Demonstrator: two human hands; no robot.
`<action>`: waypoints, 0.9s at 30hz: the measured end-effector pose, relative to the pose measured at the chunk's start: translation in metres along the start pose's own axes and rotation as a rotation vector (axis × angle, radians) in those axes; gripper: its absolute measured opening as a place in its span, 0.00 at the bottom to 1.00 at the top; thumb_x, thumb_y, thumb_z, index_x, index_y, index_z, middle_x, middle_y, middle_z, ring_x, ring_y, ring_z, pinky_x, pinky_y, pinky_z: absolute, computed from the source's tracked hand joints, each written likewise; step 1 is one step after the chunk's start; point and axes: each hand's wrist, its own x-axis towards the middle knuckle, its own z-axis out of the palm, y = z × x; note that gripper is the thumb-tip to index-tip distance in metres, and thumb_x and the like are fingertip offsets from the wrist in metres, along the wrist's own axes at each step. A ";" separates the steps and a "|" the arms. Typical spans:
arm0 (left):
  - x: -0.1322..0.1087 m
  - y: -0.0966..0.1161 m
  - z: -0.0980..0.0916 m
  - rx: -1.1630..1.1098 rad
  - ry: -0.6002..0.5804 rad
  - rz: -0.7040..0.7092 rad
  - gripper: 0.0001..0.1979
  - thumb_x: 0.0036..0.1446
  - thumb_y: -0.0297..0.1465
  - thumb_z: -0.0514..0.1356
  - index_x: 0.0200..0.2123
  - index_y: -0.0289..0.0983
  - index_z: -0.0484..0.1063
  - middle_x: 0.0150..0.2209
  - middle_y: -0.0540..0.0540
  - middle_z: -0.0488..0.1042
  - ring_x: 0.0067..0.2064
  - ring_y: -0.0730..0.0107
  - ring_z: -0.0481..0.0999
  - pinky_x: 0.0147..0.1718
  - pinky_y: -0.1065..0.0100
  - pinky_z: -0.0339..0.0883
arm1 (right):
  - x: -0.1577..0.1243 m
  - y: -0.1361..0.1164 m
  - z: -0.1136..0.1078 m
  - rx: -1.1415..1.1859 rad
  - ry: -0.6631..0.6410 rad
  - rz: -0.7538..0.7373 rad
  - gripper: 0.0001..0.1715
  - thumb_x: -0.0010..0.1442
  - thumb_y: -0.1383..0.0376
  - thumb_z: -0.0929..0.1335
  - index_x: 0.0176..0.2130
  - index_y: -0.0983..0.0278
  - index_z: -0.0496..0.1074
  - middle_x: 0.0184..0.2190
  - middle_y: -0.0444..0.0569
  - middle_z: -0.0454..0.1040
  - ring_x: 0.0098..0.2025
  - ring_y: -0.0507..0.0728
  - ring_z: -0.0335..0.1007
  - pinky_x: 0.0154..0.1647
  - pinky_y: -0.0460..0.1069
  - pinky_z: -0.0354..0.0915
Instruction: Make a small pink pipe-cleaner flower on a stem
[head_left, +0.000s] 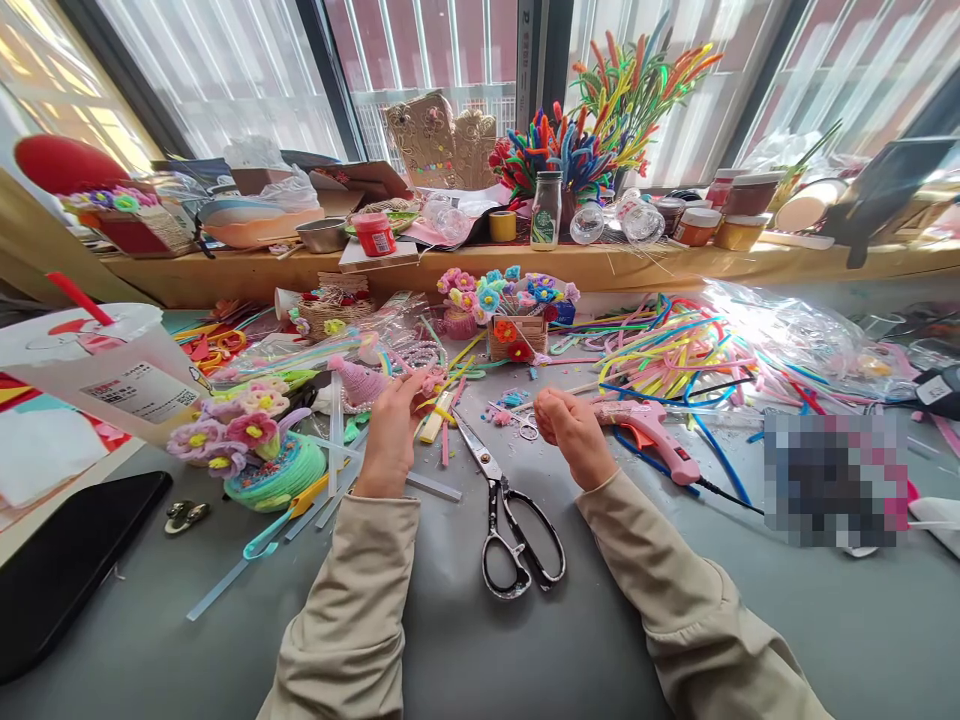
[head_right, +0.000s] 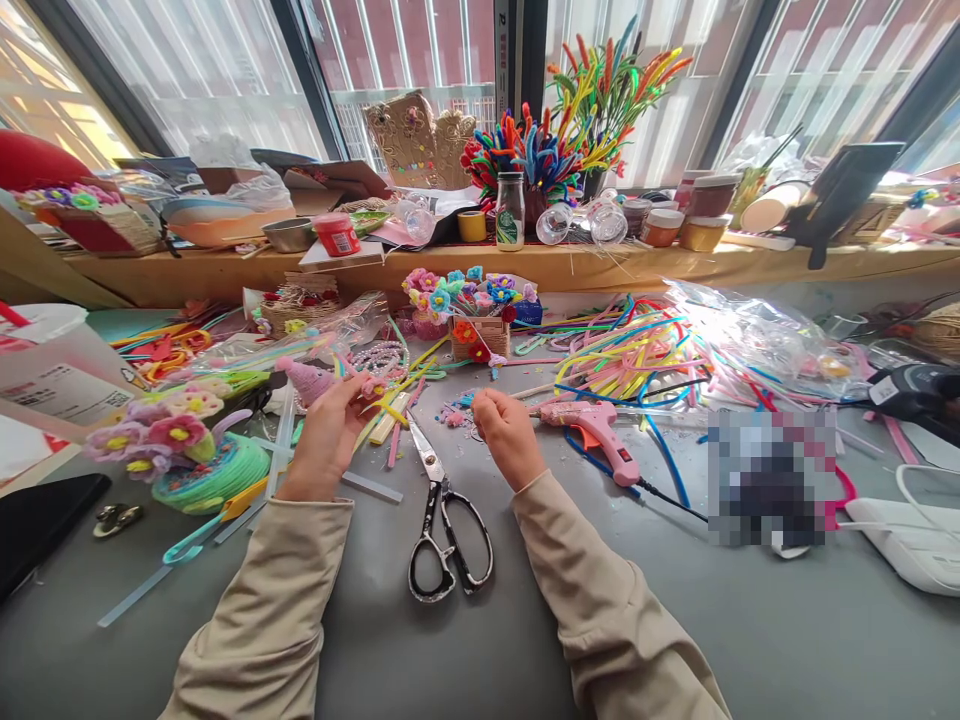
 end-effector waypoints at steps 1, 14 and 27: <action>0.001 -0.001 -0.002 0.080 0.010 0.031 0.08 0.39 0.33 0.59 0.23 0.34 0.67 0.23 0.52 0.69 0.26 0.79 0.68 0.23 0.78 0.60 | 0.000 0.001 0.000 -0.057 -0.005 -0.007 0.15 0.50 0.62 0.59 0.16 0.65 0.54 0.12 0.36 0.48 0.14 0.44 0.41 0.13 0.42 0.39; 0.012 -0.006 -0.020 0.809 -0.011 0.090 0.12 0.43 0.38 0.51 0.20 0.35 0.64 0.22 0.48 0.73 0.20 0.72 0.70 0.21 0.71 0.59 | -0.003 0.007 0.003 -0.284 -0.079 0.047 0.13 0.49 0.60 0.63 0.28 0.67 0.70 0.21 0.46 0.69 0.17 0.46 0.57 0.16 0.42 0.55; 0.005 0.004 -0.017 1.396 -0.089 0.191 0.18 0.44 0.42 0.46 0.20 0.38 0.70 0.20 0.48 0.70 0.25 0.66 0.66 0.21 0.71 0.52 | -0.002 0.011 0.004 -0.430 -0.071 -0.036 0.11 0.50 0.59 0.62 0.23 0.64 0.63 0.18 0.42 0.63 0.17 0.47 0.57 0.20 0.44 0.56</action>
